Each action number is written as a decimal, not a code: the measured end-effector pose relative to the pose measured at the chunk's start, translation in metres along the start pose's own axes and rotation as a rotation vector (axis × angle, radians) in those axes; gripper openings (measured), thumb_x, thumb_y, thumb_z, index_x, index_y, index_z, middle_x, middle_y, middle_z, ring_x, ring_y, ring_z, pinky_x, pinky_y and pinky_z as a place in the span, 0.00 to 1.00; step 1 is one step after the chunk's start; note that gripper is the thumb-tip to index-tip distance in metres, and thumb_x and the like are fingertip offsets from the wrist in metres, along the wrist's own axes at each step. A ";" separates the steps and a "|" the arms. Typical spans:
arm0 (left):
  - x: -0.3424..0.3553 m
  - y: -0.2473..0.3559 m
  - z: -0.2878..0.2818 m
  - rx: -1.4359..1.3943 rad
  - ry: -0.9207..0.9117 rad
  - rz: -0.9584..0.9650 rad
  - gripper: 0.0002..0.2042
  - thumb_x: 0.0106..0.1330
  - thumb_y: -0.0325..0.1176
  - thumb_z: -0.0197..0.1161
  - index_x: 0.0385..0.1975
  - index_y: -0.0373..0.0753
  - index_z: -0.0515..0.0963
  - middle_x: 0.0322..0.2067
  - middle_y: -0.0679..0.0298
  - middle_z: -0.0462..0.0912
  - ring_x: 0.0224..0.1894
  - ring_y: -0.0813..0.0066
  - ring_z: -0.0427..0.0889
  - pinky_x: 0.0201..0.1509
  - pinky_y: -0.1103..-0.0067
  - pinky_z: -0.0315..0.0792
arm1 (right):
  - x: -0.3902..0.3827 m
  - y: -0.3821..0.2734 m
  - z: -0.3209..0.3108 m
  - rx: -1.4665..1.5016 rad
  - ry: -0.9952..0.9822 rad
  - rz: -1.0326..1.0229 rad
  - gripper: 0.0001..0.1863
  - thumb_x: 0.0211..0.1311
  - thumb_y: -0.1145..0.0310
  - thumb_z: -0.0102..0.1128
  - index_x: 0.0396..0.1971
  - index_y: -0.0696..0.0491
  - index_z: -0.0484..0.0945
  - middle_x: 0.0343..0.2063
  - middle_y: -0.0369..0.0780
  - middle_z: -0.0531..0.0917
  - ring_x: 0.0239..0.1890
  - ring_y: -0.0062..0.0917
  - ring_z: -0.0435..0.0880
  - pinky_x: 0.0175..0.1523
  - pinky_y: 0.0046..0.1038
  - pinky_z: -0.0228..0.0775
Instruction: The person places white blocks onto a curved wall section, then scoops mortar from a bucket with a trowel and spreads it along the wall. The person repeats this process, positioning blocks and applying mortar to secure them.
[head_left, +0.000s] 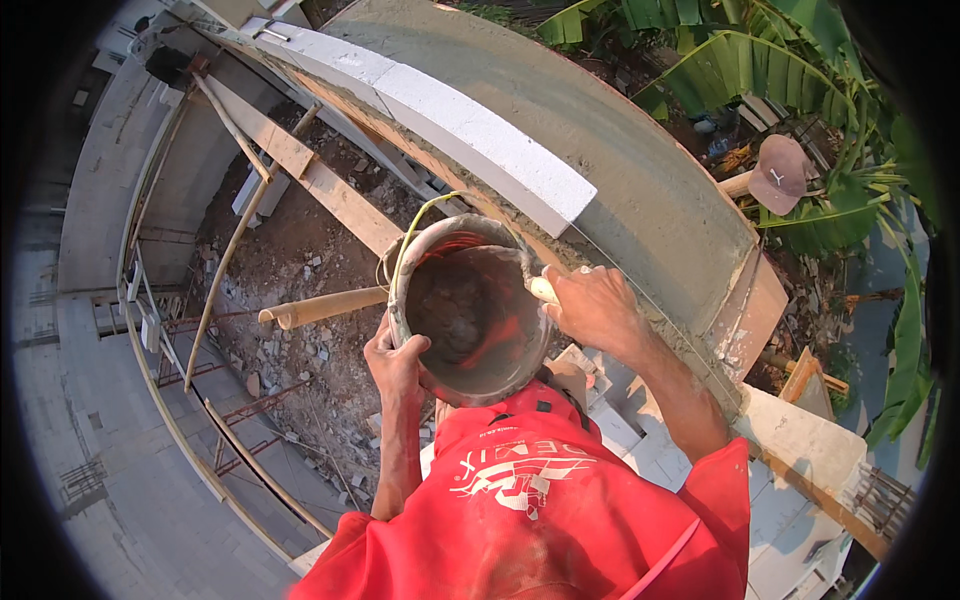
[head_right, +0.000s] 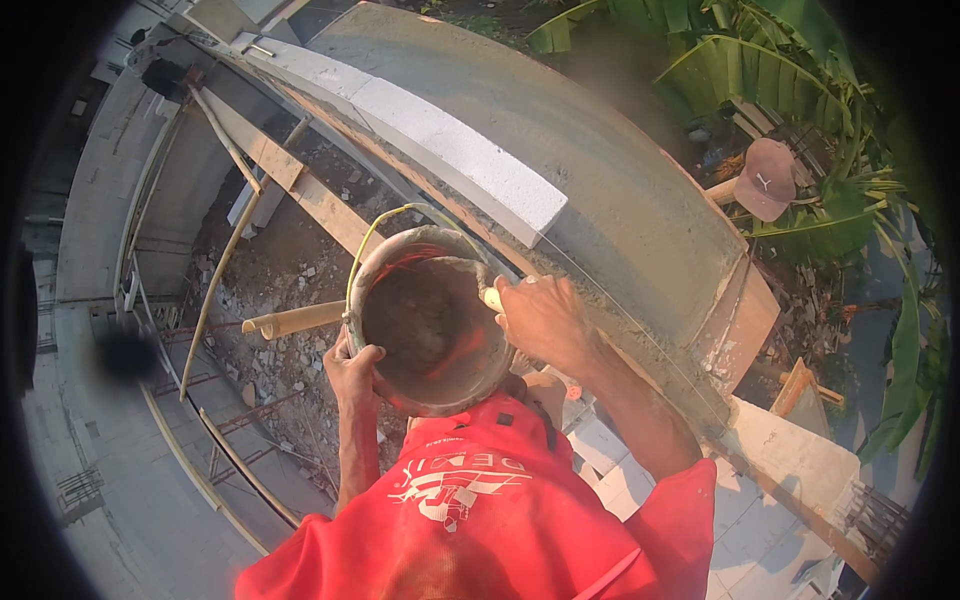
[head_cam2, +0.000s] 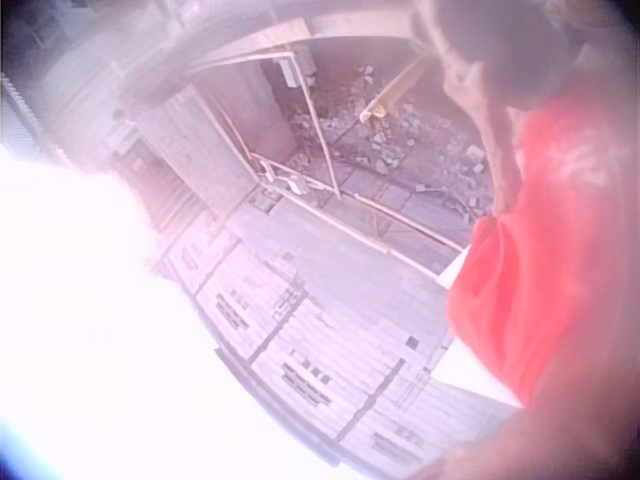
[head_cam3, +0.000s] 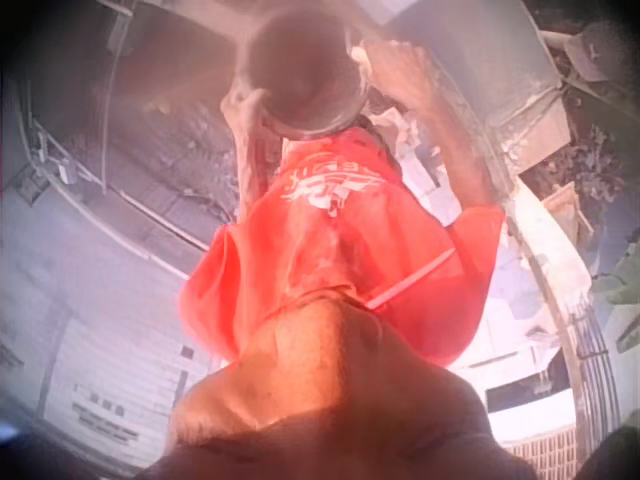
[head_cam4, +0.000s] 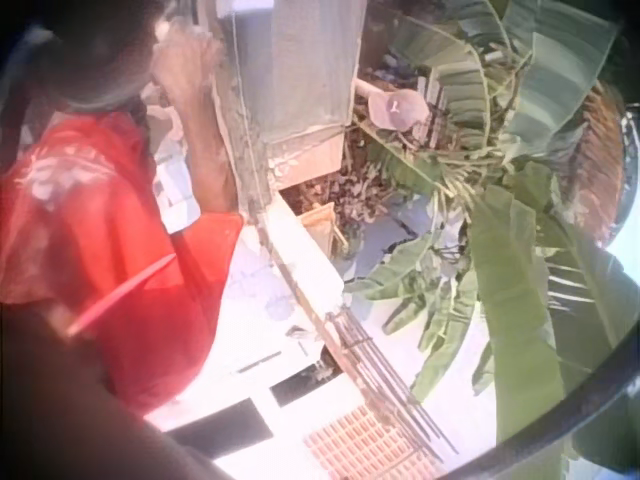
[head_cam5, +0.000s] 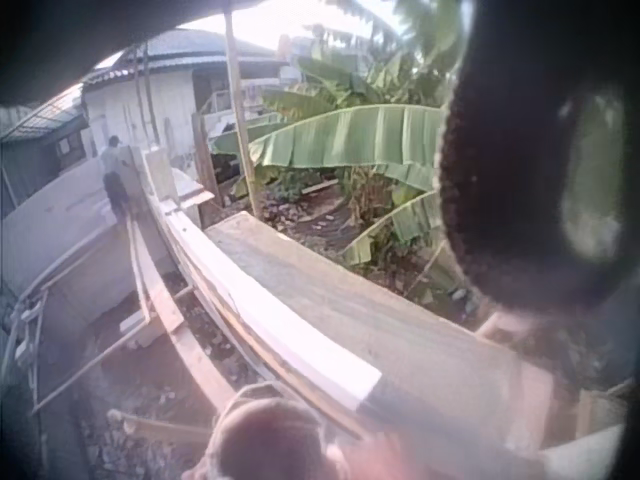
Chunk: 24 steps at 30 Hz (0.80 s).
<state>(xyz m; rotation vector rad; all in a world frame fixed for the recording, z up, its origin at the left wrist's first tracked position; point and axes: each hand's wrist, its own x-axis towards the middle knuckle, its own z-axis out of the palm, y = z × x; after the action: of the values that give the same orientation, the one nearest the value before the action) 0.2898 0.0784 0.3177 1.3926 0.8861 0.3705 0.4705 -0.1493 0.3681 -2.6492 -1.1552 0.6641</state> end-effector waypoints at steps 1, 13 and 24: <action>-0.006 -0.001 0.001 -0.031 -0.046 0.030 0.12 0.45 0.18 0.61 0.32 0.25 0.81 0.51 0.62 0.81 0.39 0.81 0.81 0.38 0.86 0.72 | -0.002 0.000 -0.010 -0.034 0.051 -0.037 0.21 0.60 0.59 0.67 0.47 0.57 0.79 0.29 0.49 0.86 0.37 0.44 0.88 0.42 0.44 0.78; -0.042 0.009 0.020 -0.113 -0.406 0.081 0.11 0.46 0.19 0.64 0.32 0.28 0.81 0.22 0.76 0.74 0.17 0.90 0.63 0.21 0.86 0.57 | -0.130 -0.055 0.042 -0.631 0.162 -0.375 0.23 0.60 0.66 0.61 0.52 0.63 0.79 0.30 0.48 0.85 0.31 0.33 0.87 0.33 0.31 0.81; -0.054 -0.002 0.069 0.068 -0.558 0.089 0.17 0.47 0.18 0.62 0.41 0.27 0.81 0.18 0.78 0.71 0.15 0.91 0.64 0.19 0.87 0.56 | -0.172 0.034 0.080 0.021 0.257 0.232 0.29 0.62 0.68 0.58 0.65 0.55 0.70 0.38 0.54 0.85 0.35 0.47 0.87 0.40 0.44 0.78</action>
<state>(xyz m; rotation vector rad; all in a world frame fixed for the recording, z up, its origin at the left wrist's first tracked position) 0.3048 -0.0075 0.3285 1.4962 0.3811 0.0088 0.3521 -0.3000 0.3424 -2.7734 -0.7772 0.3516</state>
